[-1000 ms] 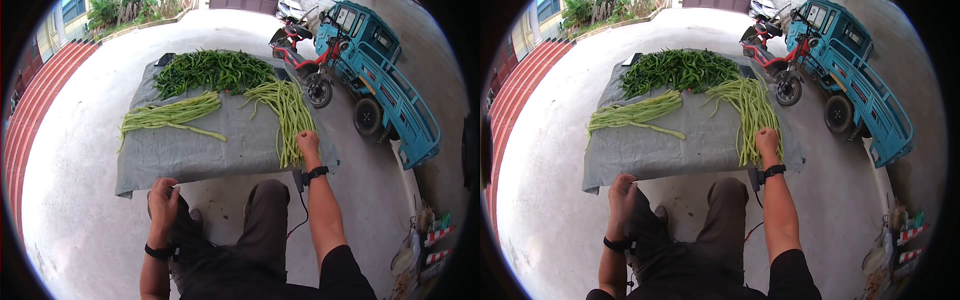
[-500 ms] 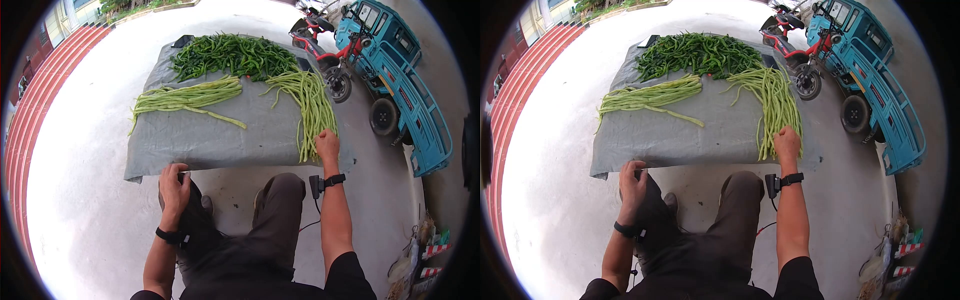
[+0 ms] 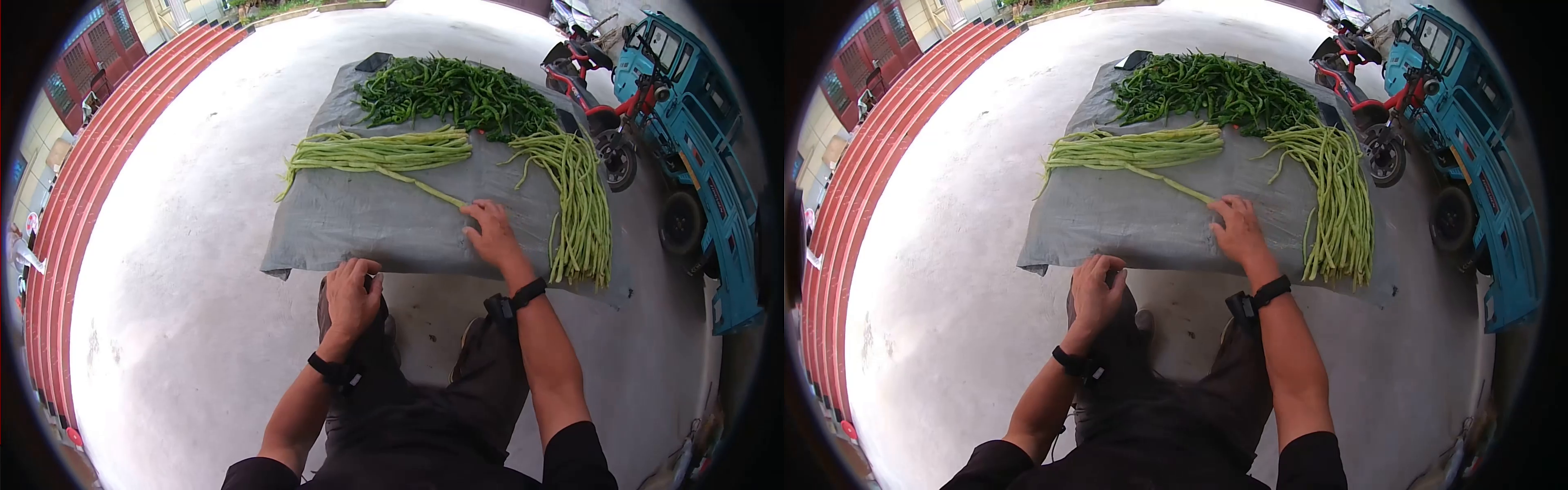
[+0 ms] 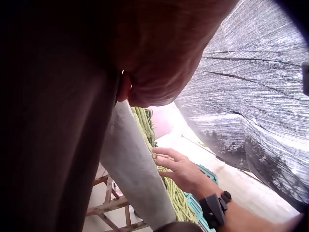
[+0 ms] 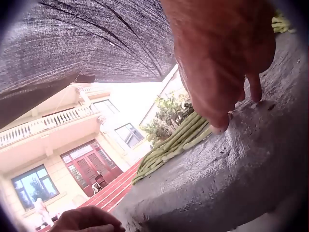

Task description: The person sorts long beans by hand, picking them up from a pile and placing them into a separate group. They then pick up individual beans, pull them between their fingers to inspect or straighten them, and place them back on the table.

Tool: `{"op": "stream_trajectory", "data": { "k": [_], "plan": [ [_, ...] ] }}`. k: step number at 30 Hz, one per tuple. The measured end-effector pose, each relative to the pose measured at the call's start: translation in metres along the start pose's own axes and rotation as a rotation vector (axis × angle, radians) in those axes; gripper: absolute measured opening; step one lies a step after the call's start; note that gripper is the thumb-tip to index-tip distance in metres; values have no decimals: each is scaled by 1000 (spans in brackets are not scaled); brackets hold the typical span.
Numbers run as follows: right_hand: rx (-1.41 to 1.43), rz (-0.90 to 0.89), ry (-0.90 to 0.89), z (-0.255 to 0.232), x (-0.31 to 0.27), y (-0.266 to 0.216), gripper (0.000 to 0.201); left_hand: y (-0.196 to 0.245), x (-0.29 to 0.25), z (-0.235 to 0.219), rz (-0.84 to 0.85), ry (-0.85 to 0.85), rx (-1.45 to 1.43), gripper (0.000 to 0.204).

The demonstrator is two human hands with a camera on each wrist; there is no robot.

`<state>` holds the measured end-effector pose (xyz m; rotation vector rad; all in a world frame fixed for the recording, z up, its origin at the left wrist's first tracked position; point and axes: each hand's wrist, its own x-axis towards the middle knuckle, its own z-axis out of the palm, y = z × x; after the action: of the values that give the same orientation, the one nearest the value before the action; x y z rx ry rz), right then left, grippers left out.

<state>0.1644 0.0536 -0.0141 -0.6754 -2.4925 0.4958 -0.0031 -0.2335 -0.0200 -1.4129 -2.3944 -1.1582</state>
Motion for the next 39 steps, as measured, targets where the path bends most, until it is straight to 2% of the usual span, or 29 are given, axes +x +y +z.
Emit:
{"op": "stream_trajectory", "data": {
  "k": [2,5,8,11,15,23,26,32,35,38,39],
  "plan": [
    [-70,-39,37,15,3,2,39,0,0,-1,-12,-4,14,12],
    [-69,-21,-4,20,8,4,36,-1,0,-1,-23,-17,35,11],
    [-22,-18,-37,12,8,0,24,0,0,0,-14,-12,19,11],
    [101,56,-15,-2,0,-19,14,-1,1,0,1,-11,-9,10],
    [123,124,42,-12,-17,-27,17,1,1,-2,-2,-28,-12,10],
    [167,266,292,-18,-49,7,21,0,0,-1,33,-9,-20,9],
    [195,442,321,-28,-62,24,26,2,0,-2,40,-18,-10,9],
    [185,424,303,-54,-96,33,30,6,0,0,56,-26,21,10],
    [461,526,215,-66,-115,25,24,6,-1,1,65,-34,-18,10],
    [581,583,181,-95,-131,-7,18,11,-1,0,31,-70,-71,9],
    [610,578,168,-103,-138,-11,16,16,1,-1,-53,-133,-175,12]
  ]
}}
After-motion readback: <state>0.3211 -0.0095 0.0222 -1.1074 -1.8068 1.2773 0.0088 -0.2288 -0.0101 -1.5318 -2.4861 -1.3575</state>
